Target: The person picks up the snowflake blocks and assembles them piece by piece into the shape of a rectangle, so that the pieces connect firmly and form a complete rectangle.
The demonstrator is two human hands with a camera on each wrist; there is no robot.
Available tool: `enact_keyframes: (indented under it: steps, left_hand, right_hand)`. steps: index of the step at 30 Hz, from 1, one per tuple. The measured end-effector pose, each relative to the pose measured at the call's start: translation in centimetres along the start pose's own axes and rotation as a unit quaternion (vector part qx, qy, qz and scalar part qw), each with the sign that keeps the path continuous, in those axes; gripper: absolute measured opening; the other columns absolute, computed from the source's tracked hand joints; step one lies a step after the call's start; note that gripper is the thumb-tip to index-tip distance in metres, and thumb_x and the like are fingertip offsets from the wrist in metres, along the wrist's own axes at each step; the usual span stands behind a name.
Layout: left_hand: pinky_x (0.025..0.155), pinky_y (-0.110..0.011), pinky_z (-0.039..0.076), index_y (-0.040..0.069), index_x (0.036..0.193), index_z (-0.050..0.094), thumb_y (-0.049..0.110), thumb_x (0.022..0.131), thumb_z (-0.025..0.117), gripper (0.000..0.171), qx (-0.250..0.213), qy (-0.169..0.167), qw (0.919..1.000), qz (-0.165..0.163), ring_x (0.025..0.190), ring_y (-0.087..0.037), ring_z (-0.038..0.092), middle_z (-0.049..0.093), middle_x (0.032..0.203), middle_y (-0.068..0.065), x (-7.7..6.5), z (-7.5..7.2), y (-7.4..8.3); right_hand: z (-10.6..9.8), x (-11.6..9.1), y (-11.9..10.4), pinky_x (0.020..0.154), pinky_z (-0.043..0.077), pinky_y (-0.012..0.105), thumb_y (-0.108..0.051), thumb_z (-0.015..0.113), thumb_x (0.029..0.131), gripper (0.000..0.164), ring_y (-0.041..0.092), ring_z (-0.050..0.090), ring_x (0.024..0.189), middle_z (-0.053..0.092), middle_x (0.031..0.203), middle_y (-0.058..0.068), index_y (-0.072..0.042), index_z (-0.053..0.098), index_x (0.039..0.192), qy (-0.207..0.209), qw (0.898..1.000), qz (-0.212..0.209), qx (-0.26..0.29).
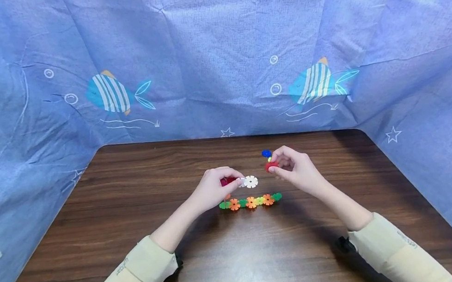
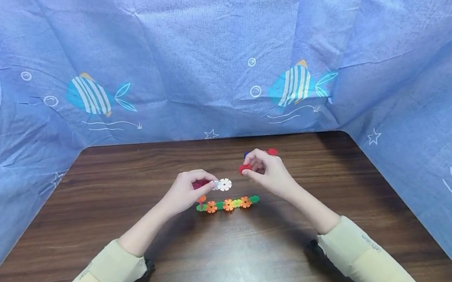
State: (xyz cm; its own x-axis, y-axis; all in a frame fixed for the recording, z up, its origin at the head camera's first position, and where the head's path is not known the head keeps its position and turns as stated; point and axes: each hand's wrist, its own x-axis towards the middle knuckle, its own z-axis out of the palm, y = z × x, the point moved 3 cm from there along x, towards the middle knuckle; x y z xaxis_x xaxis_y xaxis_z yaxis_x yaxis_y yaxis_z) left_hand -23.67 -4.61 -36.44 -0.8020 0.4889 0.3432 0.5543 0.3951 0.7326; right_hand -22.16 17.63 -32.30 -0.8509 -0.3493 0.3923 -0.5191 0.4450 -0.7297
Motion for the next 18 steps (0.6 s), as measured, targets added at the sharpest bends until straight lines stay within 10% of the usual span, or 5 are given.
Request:
enact_keyframes:
  steps: [18]
  left_hand:
    - [0.057, -0.025, 0.048, 0.016, 0.094, 0.071, 0.023, 0.090, 0.065, 0.010, -0.006, -0.011, 0.9995, -0.028, 0.059, -0.009, 0.052, 0.068, 0.081, 0.003, -0.1, 0.2, 0.3]
  right_hand:
    - [2.2, -0.9, 0.0, 0.059, 0.056, 0.027, 0.010, 0.068, 0.079, 0.017, 0.028, 0.068, 0.072, 0.069, 0.081, 0.017, 0.005, 0.056, 0.090, -0.032, 0.998, -0.009, 0.057]
